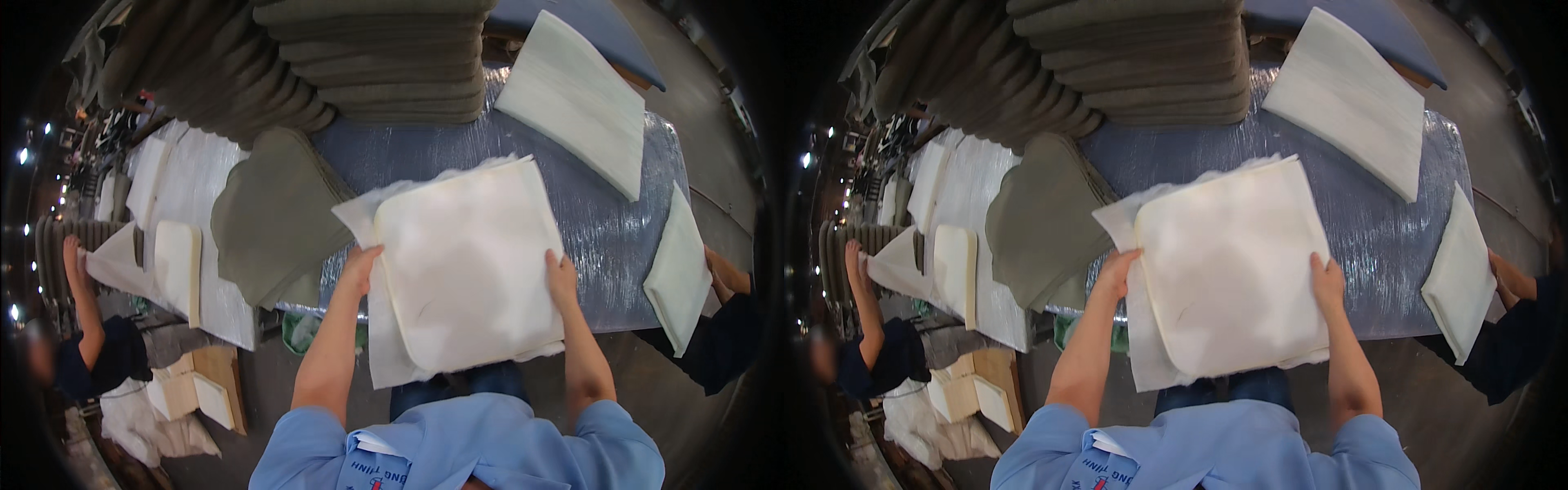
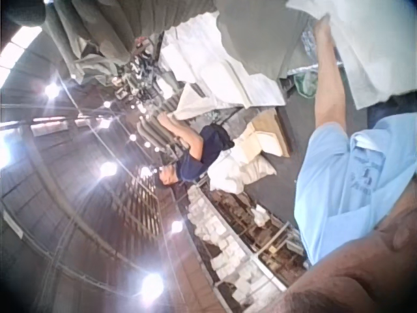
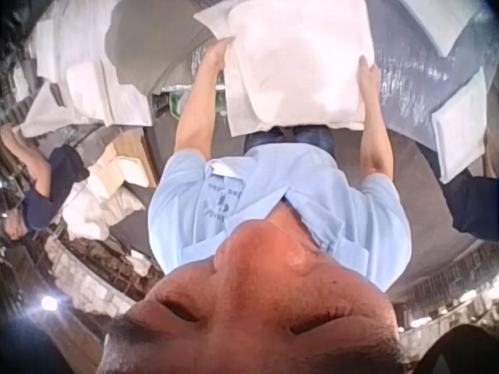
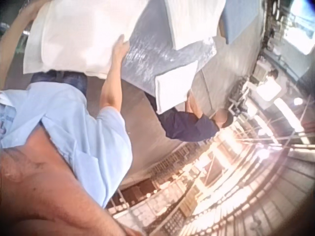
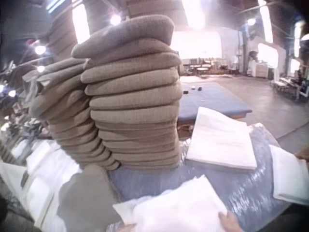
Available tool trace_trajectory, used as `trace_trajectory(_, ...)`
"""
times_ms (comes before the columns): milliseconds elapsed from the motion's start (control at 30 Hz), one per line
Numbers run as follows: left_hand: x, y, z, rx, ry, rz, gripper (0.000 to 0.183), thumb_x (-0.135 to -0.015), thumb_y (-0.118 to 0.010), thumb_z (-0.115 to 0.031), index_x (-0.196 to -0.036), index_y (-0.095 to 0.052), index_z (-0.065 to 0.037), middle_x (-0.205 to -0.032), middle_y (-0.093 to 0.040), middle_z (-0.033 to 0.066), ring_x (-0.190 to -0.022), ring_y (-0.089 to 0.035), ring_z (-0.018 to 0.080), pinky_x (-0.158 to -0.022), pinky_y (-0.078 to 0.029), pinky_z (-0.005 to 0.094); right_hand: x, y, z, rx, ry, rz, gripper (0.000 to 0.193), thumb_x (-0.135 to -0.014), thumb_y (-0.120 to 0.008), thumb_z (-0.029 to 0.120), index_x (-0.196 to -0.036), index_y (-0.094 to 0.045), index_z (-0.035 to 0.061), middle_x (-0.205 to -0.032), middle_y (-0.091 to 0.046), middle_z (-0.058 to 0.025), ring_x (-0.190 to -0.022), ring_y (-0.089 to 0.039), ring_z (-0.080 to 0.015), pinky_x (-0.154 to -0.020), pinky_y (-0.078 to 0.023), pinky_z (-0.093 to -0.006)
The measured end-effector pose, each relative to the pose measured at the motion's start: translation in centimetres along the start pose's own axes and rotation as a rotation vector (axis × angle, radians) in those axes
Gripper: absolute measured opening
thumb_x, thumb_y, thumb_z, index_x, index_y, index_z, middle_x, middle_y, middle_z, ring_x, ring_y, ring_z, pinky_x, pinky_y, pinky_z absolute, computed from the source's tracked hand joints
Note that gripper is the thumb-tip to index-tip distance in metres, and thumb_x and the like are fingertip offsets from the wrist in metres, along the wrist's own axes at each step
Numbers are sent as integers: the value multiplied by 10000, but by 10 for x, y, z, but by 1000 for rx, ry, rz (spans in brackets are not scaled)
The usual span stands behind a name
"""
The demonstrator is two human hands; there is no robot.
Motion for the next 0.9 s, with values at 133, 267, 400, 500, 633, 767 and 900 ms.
trace_trajectory(133,-22,-44,-11,91,-51,72,505,-985,-697,-203,-1411,-556,30,-1316,-673,189,-1166,-684,305,-959,-573,452,-33,56,9,-34,123,-66,564,-1024,-653,444,-1316,-663,-39,-1150,-753,-226,-1097,-716,-360,-997,-515,-428)
trace_trajectory(267,-33,-28,7,-15,-169,-51,472,-996,-696,-257,-1361,-622,33,-1265,-707,162,-1145,-686,274,-944,-563,432,-32,43,59,537,517,-367,772,-946,-747,404,-1550,-455,22,-1535,-515,-234,-1417,-492,-418,-1138,-425,-471)
trace_trajectory(400,-27,-26,31,-208,-102,-65,475,-996,-711,-330,-1287,-676,42,-1238,-729,170,-1133,-696,290,-931,-561,423,32,-98,116,623,853,102,790,-936,-745,356,-1611,-409,120,-1675,-336,-189,-1572,-256,-419,-1224,-225,-667)
trace_trajectory(500,-27,-12,35,-516,-216,-200,487,-998,-696,-382,-1205,-704,58,-1198,-732,247,-1106,-707,367,-913,-565,445,105,-193,158,617,1091,378,726,-1007,-603,343,-1636,-348,86,-1735,-247,-146,-1617,-170,-379,-1245,-139,-689)
trace_trajectory(633,-21,-7,26,-831,-525,-379,445,-1029,-618,-401,-1075,-710,32,-1067,-718,306,-1018,-691,471,-852,-559,515,117,-242,165,709,1093,320,737,-991,-580,288,-1616,-334,-15,-1742,-238,-144,-1619,-179,-350,-1249,-112,-690)
trace_trajectory(767,4,-23,16,-855,-602,-354,401,-1057,-554,-373,-935,-673,-9,-928,-721,265,-905,-689,492,-792,-548,563,111,-250,154,681,1057,311,705,-997,-548,267,-1614,-347,-8,-1742,-240,-151,-1624,-171,-345,-1246,-101,-695)
trace_trajectory(900,17,-62,3,-879,-645,-302,423,-1051,-563,-378,-895,-644,6,-887,-713,267,-878,-692,491,-786,-542,568,108,-254,152,768,1075,275,675,-1002,-517,251,-1608,-366,-5,-1735,-255,-170,-1625,-176,-342,-1245,-104,-698)
Point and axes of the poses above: each hand's wrist, its own x-axis away from the middle knuckle, its own y-axis out of the back of the hand, z = x × y, the point moved 6 cm from there along -x, towards the middle knuckle
